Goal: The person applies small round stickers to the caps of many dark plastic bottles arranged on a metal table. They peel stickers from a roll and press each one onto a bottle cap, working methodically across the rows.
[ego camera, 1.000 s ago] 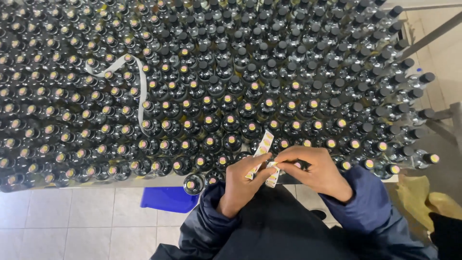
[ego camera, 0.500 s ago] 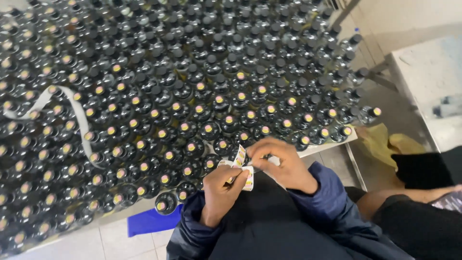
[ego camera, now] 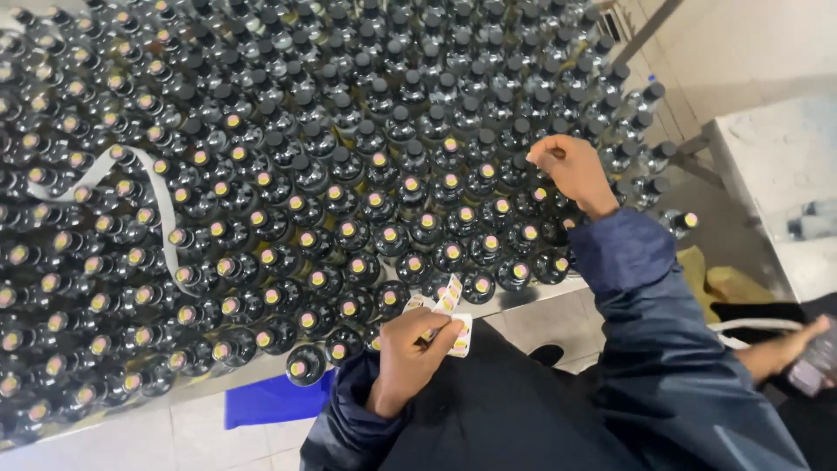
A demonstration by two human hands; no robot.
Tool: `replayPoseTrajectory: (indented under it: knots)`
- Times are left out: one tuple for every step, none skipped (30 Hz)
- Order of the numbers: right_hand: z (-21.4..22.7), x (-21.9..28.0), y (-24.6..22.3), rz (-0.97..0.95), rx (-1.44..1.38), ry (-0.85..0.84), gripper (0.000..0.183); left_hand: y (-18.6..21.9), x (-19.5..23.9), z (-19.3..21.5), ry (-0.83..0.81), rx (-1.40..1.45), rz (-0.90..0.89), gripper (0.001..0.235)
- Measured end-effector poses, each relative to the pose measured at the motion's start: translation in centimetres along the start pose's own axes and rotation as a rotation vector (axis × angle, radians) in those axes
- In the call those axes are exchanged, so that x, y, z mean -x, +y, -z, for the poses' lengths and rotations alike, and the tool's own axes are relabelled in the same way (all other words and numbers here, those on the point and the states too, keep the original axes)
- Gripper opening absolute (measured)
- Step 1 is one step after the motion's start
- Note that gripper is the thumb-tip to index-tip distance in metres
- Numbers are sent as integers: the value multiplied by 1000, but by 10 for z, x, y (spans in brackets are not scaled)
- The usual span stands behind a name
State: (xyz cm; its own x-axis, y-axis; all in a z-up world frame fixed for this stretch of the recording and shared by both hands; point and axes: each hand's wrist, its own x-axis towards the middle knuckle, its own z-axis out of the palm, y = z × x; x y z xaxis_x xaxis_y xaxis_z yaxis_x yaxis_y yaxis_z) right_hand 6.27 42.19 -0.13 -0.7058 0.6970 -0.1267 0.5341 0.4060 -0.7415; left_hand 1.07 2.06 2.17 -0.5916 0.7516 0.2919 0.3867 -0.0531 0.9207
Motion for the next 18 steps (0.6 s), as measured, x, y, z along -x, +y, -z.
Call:
replayPoseTrajectory:
  knots:
    - [1,-4,-2,11,7,-10,12,0,-1,-1,16,0,2,32]
    - [0,-4,-2,29,36,-32,14,1,-1,0,21,15,8,32]
    - [-1,-4,-1,48,66,-54,16,2,-1,1,25,30,13,32]
    - [-3,-6,0,45,63,-51,16,2,-1,2,20,29,12,32]
    - [-4,-7,2,42,75,-48,15,2,0,2,21,26,25,35]
    - [-4,-11,3,44,90,-45,14,2,-1,1,28,25,34,37]
    - [-4,-11,2,47,91,-41,14,1,-1,0,28,25,30,37]
    - [-4,-12,2,27,94,-46,14,0,-1,0,33,32,31,33]
    - [-5,-13,1,7,97,-51,15,-1,-1,0,38,39,33,30]
    - [-6,-13,1,6,95,-49,15,-1,-1,1,36,39,32,30]
    - [-7,-13,2,23,87,-55,14,-1,-1,2,33,42,37,31]
    - [-7,-14,2,42,81,-60,14,-2,-1,1,32,47,43,33]
    - [-6,-14,2,42,81,-59,14,-2,-1,1,32,48,42,33]
    - [-7,-14,3,45,87,-62,14,-3,-1,2,29,47,47,32]
    - [-7,-14,3,48,93,-64,14,-4,-1,2,27,46,51,32]
    - [-7,-14,3,47,92,-64,14,-5,0,2,26,46,52,32]
    - [-7,-14,2,44,77,-65,14,-6,1,1,33,43,58,32]
    - [-6,-14,1,42,62,-66,15,-7,1,1,40,41,64,31]
